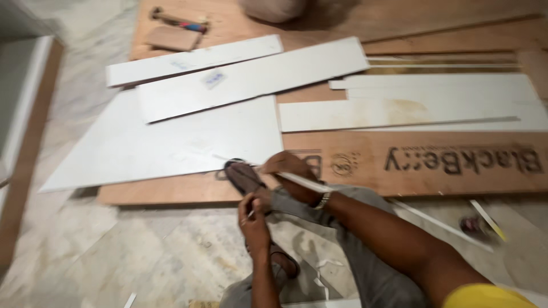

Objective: The person sits on the floor and applies a thin strip of edge banding to the edge of a wooden board. They use a measuring tape to check dimensions and then carefully align and press the banding onto the wood edge.

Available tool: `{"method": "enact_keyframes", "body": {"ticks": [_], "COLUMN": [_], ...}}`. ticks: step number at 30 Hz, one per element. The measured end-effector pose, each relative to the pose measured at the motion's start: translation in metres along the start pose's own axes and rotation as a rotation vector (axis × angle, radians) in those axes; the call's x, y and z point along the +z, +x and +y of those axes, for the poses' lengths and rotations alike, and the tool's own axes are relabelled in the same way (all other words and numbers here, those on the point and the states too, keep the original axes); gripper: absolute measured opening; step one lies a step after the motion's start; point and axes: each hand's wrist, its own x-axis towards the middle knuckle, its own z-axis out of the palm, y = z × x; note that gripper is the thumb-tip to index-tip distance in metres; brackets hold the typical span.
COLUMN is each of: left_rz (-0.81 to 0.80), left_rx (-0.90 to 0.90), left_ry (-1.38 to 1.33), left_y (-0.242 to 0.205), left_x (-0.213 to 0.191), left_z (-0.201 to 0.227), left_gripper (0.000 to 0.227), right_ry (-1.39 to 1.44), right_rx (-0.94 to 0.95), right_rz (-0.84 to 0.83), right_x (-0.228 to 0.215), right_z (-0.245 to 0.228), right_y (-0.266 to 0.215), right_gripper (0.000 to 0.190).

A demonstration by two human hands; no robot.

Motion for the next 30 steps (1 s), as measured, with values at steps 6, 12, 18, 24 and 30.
{"method": "enact_keyframes", "body": {"ticks": [6,12,18,24,30], "left_rz": [-0.207,-0.286,-0.126,-0.11,-0.115], "left_rx": [-0.004,0.043,-0.044,-0.176,-0.226], "left_ry": [-0.426,-0.918,-0.705,-0.517,-0.435], "left_y": [0.018,0.031,0.039,0.045,0.058], "left_x": [0.005,0.001,0.022,0.064,0.108], "left_z": [-0.003,-0.011,-0.003,0.032,0.025], "left_gripper": [0.069,0.061,0.037,0.041,0.048], "right_ry": [0.61,0.71,0.654,0.778,0.679], "right_rx": [0.407,0.838,1.03,1.068,1.145], "right_rz": [0.078,0.092,0.22,0.426,0.597], "right_x": [-0.028,-0.071,-0.127,-0.167,-0.201], "right_z": [-0.016,0.018,0.056,0.089,0.114], "right_y": [0.005,-0.011,-0.065,-0.089,-0.105], "right_gripper": [0.01,0.021,0.023,0.024,0.028]}}
